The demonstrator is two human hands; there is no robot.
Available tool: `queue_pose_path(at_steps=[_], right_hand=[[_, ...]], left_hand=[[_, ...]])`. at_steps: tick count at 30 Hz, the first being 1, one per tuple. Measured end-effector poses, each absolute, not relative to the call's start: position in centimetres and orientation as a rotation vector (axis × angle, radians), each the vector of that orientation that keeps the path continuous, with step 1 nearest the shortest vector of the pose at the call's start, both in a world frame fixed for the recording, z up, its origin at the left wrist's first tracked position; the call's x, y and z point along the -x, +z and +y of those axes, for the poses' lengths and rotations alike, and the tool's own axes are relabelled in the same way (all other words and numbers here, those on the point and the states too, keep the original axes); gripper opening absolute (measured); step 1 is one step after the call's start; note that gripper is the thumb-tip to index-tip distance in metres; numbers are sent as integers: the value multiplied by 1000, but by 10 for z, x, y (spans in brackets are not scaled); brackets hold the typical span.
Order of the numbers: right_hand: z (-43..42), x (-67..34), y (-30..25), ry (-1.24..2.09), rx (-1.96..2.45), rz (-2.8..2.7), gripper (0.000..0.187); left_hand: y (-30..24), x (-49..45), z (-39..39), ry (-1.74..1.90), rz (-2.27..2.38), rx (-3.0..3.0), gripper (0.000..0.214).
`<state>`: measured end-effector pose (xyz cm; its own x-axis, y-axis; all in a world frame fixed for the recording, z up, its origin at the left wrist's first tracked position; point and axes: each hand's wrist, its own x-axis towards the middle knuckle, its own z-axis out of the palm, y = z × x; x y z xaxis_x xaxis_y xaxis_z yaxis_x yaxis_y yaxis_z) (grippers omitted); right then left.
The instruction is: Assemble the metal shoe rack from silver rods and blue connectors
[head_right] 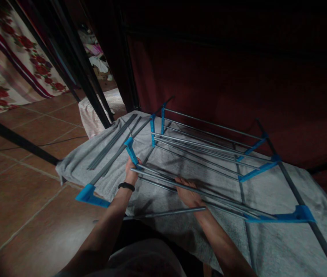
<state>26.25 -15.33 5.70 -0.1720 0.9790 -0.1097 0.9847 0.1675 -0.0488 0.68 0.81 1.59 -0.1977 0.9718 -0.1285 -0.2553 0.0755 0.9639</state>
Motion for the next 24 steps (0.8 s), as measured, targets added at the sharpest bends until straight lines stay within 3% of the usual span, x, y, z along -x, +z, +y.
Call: queue_pose_path(at_steps=[6,11,17,24], right_hand=[[-157,-262,60,-125,-1953,2330,41],[-156,-262,56,-132,-2011,2292,39],[-157,-264,50,-121,-1984,2387,39],[-157,-272,32,-135,-2028,2513,53]], left_hand=[[23,-15,1,1434,1342,-876,73],[2,10,-68,1578,1513,-1360,48],[-45,89,-181,887,1270,-2117,35],[-55,145,-234,856,1373,-1791,28]])
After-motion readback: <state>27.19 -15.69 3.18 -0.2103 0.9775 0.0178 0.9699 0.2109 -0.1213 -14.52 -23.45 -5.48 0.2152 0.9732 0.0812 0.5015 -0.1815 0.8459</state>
